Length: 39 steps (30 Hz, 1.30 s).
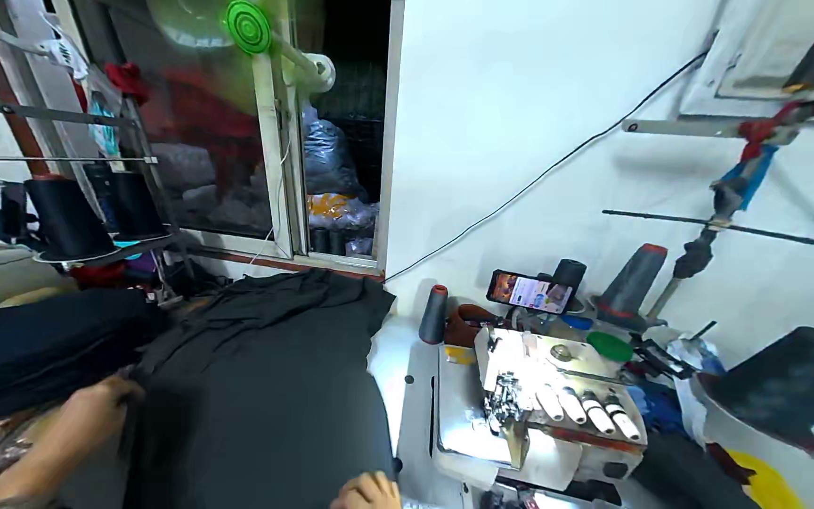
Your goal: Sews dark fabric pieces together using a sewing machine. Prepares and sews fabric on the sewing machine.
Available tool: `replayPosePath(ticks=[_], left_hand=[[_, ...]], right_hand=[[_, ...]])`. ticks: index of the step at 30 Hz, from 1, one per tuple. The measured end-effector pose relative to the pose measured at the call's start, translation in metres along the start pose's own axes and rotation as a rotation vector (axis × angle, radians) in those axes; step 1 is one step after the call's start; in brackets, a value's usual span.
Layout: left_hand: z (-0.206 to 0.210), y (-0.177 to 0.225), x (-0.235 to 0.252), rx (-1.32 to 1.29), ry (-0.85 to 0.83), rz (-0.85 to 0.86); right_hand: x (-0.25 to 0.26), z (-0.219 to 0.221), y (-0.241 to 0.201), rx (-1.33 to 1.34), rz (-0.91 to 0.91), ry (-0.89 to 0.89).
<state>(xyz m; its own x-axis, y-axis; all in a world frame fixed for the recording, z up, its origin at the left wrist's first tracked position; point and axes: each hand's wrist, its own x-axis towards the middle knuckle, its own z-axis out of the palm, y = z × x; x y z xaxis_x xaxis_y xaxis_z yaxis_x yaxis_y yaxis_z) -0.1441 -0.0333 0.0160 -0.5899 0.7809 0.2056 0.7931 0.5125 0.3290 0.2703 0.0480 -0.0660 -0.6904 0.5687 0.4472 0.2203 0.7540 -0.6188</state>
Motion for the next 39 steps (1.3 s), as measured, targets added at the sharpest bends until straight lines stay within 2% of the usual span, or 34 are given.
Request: replayPosePath(ticks=[3, 5, 7, 8, 10, 12, 13, 15, 18, 21, 24, 27, 29, 33, 39], left_hand=[[0.042, 0.035, 0.011, 0.071, -0.054, 0.027], [0.069, 0.080, 0.022, -0.038, 0.012, 0.204], [0.098, 0.136, 0.030, -0.143, 0.000, 0.408], [0.111, 0.164, 0.031, -0.166, -0.075, 0.496], [0.130, 0.216, 0.023, -0.106, -0.354, 0.634], [0.142, 0.251, 0.009, 0.109, -0.619, 0.671], [0.146, 0.261, 0.002, 0.205, -0.700, 0.659], [0.153, 0.265, -0.007, 0.234, -0.785, 0.656], [0.154, 0.249, -0.010, 0.024, -0.845, 0.699], [0.143, 0.231, -0.014, -0.352, -0.817, 0.748], [0.125, 0.220, -0.021, -0.792, -0.736, 0.692], [0.109, 0.217, -0.032, -1.014, -0.638, 0.645], [0.106, 0.213, -0.038, -1.068, -0.603, 0.668], [0.100, 0.209, -0.047, -1.012, -0.570, 0.724], [0.100, 0.211, -0.055, -1.041, -0.501, 0.725]], right_hand=[[-0.008, -0.002, 0.043, -0.142, 0.198, -0.073], [-0.016, 0.001, 0.062, -0.105, 0.197, -0.048], [-0.019, 0.003, 0.071, -0.064, 0.166, -0.015], [-0.019, 0.004, 0.072, -0.054, 0.163, -0.010], [-0.020, 0.003, 0.072, -0.035, 0.170, -0.013], [-0.020, 0.001, 0.072, 0.000, 0.173, -0.015], [-0.020, 0.001, 0.072, 0.009, 0.172, -0.010], [-0.021, 0.001, 0.072, 0.006, 0.174, 0.011], [-0.020, 0.004, 0.067, 0.025, 0.252, 0.084], [-0.007, 0.007, 0.064, 0.259, 0.328, 0.242], [0.013, 0.013, 0.058, 0.564, 0.312, 0.369], [0.024, 0.011, 0.038, 0.639, 0.241, 0.452], [0.024, 0.011, 0.029, 0.615, 0.197, 0.479], [0.020, 0.010, 0.020, 0.581, 0.214, 0.518], [0.017, 0.014, 0.018, 0.575, 0.129, 0.579]])
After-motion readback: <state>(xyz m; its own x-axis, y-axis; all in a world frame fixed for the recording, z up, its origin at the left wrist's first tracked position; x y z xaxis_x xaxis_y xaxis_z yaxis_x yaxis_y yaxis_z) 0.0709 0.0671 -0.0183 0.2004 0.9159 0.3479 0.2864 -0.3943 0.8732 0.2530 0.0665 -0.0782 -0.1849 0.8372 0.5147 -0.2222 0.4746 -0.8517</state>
